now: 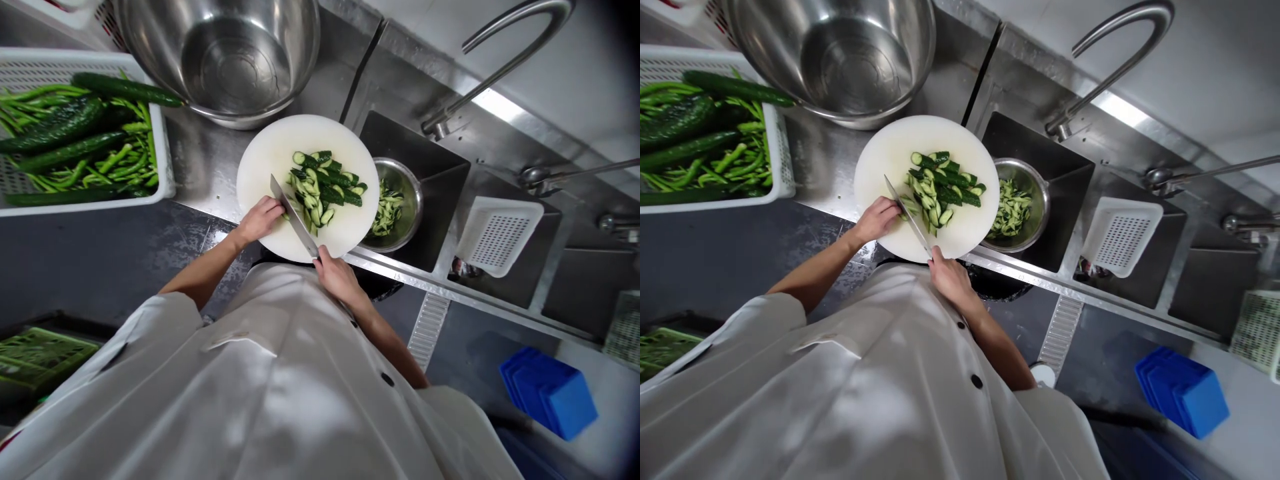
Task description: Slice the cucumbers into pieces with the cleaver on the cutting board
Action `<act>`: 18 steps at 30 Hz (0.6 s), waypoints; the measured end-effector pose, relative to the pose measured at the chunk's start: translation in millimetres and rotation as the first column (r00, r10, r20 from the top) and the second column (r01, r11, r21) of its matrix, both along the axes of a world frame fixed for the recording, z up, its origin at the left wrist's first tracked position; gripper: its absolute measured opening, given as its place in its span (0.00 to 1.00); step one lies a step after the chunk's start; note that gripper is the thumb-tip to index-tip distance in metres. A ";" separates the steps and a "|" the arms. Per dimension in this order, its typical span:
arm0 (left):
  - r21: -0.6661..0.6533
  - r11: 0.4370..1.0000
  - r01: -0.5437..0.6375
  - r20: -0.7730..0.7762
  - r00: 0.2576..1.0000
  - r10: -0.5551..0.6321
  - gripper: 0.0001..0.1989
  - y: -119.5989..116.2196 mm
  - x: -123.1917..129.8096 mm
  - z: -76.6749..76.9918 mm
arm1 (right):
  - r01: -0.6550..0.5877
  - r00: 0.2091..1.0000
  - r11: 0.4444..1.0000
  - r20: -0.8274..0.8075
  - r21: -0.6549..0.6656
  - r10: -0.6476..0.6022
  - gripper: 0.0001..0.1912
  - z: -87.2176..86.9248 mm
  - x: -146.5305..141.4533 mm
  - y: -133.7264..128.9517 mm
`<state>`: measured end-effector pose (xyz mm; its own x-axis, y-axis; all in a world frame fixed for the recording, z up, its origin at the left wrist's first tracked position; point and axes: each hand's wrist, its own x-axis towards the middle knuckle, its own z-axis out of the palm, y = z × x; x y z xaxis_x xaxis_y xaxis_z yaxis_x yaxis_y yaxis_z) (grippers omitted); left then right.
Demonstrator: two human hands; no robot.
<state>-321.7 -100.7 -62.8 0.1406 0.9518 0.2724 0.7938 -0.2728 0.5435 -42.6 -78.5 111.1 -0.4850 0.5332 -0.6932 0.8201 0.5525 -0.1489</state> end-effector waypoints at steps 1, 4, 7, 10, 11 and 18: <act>0.003 1.000 -0.003 0.009 1.000 0.003 0.13 -0.1 0.2 -0.5 | 0.002 1.000 1.000 -0.004 0.001 -0.002 0.18 0.1 -0.5 0.2; 0.002 1.000 -0.010 0.028 1.000 0.010 0.13 -0.4 0.5 -1.4 | -0.002 1.000 1.000 -0.016 0.017 0.002 0.18 0.3 -0.9 0.1; 0.005 1.000 -0.007 0.012 1.000 0.007 0.13 -0.5 0.5 -1.5 | 0.007 1.000 1.000 -0.012 0.004 -0.007 0.18 -0.4 -1.8 -0.1; 0.022 1.000 -0.011 0.013 1.000 0.011 0.13 -0.5 0.3 -2.1 | 0.005 1.000 1.000 -0.020 0.000 -0.005 0.19 0.2 -0.6 -0.2; 0.026 1.000 -0.013 0.017 1.000 0.012 0.14 -0.5 0.2 -2.5 | 0.002 1.000 1.000 -0.022 0.004 -0.002 0.19 0.5 0.3 -0.3; 0.047 0.999 -0.010 0.030 1.000 0.009 0.14 -1.4 0.1 -5.1 | 0.048 0.998 0.998 -0.045 -0.042 -0.050 0.21 -10.2 -8.2 2.5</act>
